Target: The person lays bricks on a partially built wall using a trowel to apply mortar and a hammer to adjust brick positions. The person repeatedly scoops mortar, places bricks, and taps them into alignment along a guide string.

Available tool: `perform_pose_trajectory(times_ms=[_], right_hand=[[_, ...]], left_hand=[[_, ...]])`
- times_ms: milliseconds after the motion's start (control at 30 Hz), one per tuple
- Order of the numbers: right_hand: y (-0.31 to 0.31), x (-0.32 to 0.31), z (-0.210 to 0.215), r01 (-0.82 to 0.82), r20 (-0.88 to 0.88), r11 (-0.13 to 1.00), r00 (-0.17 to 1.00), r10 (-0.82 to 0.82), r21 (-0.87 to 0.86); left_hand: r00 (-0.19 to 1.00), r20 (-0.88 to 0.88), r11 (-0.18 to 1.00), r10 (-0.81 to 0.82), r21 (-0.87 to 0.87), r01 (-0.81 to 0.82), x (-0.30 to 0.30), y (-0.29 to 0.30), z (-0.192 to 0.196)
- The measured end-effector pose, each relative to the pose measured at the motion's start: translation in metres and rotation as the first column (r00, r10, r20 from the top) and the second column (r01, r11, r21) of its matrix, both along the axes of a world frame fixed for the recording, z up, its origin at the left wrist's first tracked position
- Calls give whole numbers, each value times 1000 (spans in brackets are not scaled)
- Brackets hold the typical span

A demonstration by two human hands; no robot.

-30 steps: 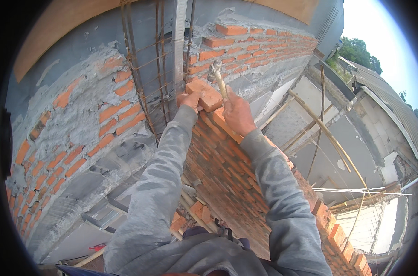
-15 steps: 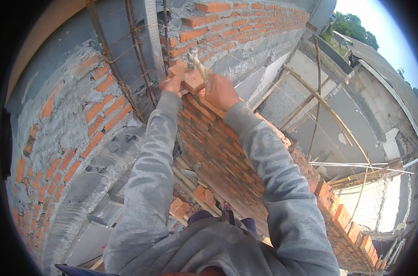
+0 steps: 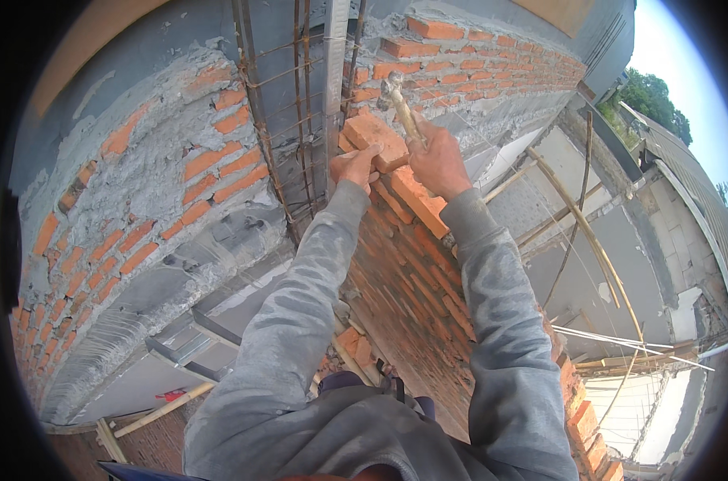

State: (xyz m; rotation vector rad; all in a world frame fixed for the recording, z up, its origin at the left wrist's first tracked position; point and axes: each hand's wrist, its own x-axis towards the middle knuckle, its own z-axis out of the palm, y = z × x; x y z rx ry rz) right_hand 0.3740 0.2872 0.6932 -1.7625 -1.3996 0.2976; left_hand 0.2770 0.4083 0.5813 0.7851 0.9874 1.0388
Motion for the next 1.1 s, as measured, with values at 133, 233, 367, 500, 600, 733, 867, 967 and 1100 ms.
perform_pose_trajectory(times_ms=[133, 233, 367, 500, 600, 733, 867, 967, 1100], right_hand=[[4, -8, -9, 46, 7, 996, 999, -46, -75], [10, -9, -20, 37, -39, 999, 999, -36, 15], [20, -7, -28, 20, 94, 999, 995, -24, 40], [24, -6, -30, 13, 278, 999, 960, -2, -39], [23, -9, -34, 26, 313, 998, 950, -8, -53], [24, -10, -39, 53, 208, 997, 977, -41, -51], [19, -8, -38, 58, 347, 998, 936, -52, -9], [9, -6, -30, 58, 249, 997, 967, -45, -46], [-24, -23, -41, 20, -19, 988, 1000, -17, 150]], left_hand=[[993, 93, 997, 71, -29, -69, 8, -5, -7], [989, 111, 995, 94, -37, -91, 19, 4, -22], [971, 237, 999, 21, -29, -14, 36, 17, -46], [962, 274, 996, 0, -86, 25, 42, 18, -51], [949, 315, 995, -12, -93, 44, 33, 13, -41], [965, 259, 993, -41, -95, 67, 19, 5, -23], [949, 310, 991, -55, -100, 90, 16, 3, -18], [958, 280, 991, -64, -92, 93, 15, 7, -24], [997, 70, 998, -43, -32, 45, -2, 14, -34]])
